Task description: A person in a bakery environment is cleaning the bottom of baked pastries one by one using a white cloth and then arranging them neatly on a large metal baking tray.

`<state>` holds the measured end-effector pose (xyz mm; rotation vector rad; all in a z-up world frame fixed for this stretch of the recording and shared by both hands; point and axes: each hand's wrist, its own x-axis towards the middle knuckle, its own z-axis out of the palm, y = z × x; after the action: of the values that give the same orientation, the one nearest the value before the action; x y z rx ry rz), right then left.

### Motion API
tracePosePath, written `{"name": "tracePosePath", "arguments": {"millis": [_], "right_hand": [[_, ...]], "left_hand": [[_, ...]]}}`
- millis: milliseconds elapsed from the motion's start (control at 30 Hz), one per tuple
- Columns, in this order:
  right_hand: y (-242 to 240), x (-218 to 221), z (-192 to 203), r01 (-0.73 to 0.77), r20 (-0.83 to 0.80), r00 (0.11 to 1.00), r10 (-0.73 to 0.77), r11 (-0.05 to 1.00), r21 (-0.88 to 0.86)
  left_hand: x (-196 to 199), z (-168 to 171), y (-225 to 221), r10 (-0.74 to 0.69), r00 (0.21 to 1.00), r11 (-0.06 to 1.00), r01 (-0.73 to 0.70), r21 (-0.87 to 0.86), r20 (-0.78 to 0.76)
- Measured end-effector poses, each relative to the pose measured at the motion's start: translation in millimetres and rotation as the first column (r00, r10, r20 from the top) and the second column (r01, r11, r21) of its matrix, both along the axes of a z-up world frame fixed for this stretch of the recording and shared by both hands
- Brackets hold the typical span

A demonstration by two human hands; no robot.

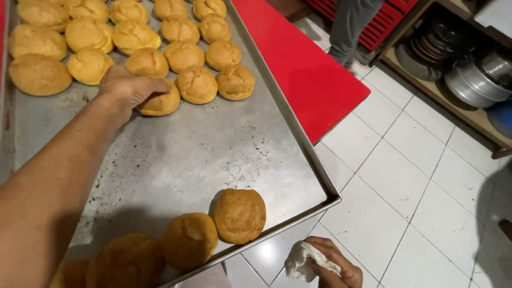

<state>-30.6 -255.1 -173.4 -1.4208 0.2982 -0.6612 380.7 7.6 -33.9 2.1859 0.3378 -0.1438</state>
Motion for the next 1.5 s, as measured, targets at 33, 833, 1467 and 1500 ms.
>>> {"name": "tracePosePath", "arguments": {"millis": [33,833,1467,1500], "right_hand": [[-1.1,-1.0,-4.8,-0.004,0.011,1.0,0.004,1.0,0.001],[96.2,-11.9,168.7,0.018,0.366,0.909,0.198,0.86,-0.51],[144.1,-29.5,169.3,-0.324,0.216,0.826,0.521,0.752,-0.574],[144.0,-31.3,169.3,-0.282,0.226,0.85,0.476,0.773,-0.568]], "left_hand": [[3.0,-2.8,0.0,-0.02,1.0,0.999,0.02,-0.051,-0.015],[-320.6,20.3,59.1,-0.393,0.898,0.644,0.424,-0.637,0.199],[-381.9,42.3,74.5,-0.286,0.949,0.375,-0.015,-0.927,-0.131],[-381.9,38.1,74.5,-0.252,0.958,0.364,-0.038,-0.93,-0.138]]}}
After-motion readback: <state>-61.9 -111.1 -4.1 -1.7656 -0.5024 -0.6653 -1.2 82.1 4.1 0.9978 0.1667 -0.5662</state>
